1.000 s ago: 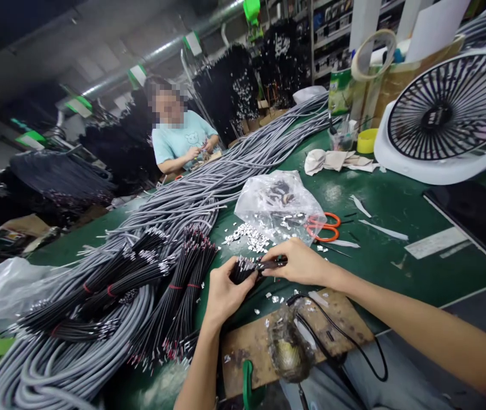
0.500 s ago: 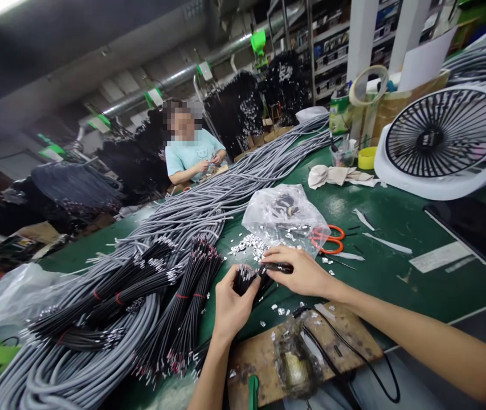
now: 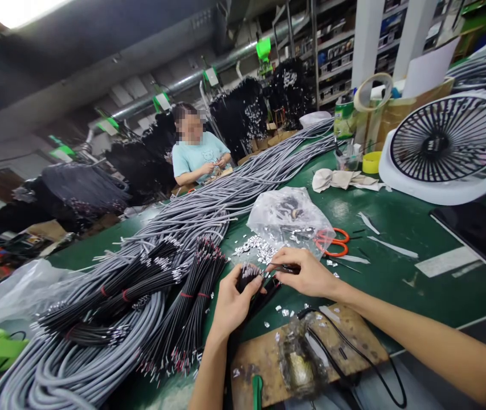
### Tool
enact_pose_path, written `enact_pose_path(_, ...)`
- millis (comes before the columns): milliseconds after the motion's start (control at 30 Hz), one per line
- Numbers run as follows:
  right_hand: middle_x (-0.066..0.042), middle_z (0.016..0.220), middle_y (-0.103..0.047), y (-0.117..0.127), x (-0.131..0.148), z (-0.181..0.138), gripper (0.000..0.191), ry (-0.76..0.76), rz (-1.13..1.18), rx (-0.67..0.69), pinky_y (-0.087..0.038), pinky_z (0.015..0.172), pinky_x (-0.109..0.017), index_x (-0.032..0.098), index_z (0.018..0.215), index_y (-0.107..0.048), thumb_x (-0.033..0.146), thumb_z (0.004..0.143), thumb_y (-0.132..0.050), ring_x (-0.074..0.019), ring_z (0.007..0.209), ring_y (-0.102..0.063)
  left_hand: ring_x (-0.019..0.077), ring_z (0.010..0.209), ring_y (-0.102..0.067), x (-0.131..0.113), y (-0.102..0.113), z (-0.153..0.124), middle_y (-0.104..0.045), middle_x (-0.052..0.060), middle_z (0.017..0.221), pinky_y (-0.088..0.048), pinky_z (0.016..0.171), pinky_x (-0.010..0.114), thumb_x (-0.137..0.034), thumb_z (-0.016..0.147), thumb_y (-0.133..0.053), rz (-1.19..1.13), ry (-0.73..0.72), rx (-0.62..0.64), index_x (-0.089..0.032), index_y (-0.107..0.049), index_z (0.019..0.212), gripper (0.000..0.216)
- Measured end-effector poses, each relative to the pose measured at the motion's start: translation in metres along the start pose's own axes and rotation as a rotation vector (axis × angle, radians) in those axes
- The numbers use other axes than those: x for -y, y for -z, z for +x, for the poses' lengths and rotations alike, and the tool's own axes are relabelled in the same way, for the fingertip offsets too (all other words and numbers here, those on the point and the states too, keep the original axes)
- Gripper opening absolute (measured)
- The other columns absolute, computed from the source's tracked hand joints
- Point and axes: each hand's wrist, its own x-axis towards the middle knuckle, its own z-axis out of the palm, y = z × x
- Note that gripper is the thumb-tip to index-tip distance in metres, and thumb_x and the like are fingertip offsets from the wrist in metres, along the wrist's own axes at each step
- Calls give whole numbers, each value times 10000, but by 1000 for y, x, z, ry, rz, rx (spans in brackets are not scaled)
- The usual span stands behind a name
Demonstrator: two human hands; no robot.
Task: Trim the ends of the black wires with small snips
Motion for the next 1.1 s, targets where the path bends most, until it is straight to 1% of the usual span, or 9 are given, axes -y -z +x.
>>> enact_pose_path(133, -53, 846, -619, 1, 1, 0, 205, -6, 60, 15, -422, 654, -237, 128, 855, -686, 164, 701, -556, -146, 749, -566, 131, 612, -546, -3, 2, -1, -581, -19, 634, -405, 637, 234, -235, 781, -553, 31, 2, 20, -157, -538, 813, 86)
enact_pose_path(300, -18, 727, -647, -3, -5, 0, 202, -76, 130, 55, -414, 553, -211, 134, 849, -680, 218, 747, -527, -120, 625, -556, 142, 617, -560, -3, 0, -2, -587, -9, 665, -404, 621, 239, -222, 778, -541, 81, -9, 38, -156, -552, 826, 83)
enact_pose_path(367, -2, 658, -620, -4, -7, 1, 194, -100, 135, 56, -394, 529, -205, 131, 778, -675, 248, 760, -522, -108, 583, -529, 145, 612, -560, -3, -2, -3, -593, -8, 661, -404, 614, 239, -229, 775, -540, 105, -28, 66, -158, -560, 828, 90)
enact_pose_path(467, 22, 554, -531, -5, -9, 2, 213, -124, 121, 53, -348, 498, -200, 123, 649, -641, 275, 753, -534, -89, 528, -458, 150, 621, -547, -4, -6, -4, -605, -7, 651, -403, 612, 236, -248, 748, -572, 157, -68, 92, -162, -575, 835, 123)
enact_pose_path(633, 29, 525, -498, -6, -13, 4, 192, -183, 135, 74, -318, 466, -191, 120, 615, -601, 269, 725, -548, -81, 509, -419, 142, 608, -530, 0, -10, -4, -608, -2, 676, -396, 577, 223, -251, 666, -646, 256, -66, 51, -153, -597, 799, 173)
enact_pose_path(800, 41, 473, -485, -8, -18, 6, 218, -250, 195, 112, -324, 456, -191, 128, 562, -558, 276, 720, -537, -75, 463, -417, 129, 574, -525, 4, -11, -6, -592, -13, 644, -399, 549, 212, -206, 670, -622, 326, -121, -74, -155, -591, 776, 122)
enact_pose_path(900, 50, 456, -467, -10, -18, 7, 225, -279, 223, 118, -301, 433, -189, 131, 554, -556, 296, 707, -547, -68, 437, -391, 128, 580, -524, 2, -11, -7, -580, -15, 640, -407, 552, 209, -221, 667, -632, 319, -150, -74, -157, -575, 761, 127)
enact_pose_path(1000, 44, 467, -481, -10, -15, 7, 228, -289, 245, 112, -311, 435, -193, 124, 578, -579, 312, 704, -552, -70, 438, -399, 128, 599, -520, -1, -11, -7, -586, -10, 663, -410, 564, 209, -234, 655, -652, 325, -166, -68, -156, -572, 743, 143)
enact_pose_path(1100, 17, 544, -536, -7, -10, 7, 218, -267, 252, 76, -348, 481, -199, 109, 669, -627, 304, 719, -544, -82, 503, -447, 123, 570, -510, 0, -10, -7, -584, -13, 636, -399, 534, 205, -231, 659, -644, 337, -162, -78, -153, -597, 735, 119)
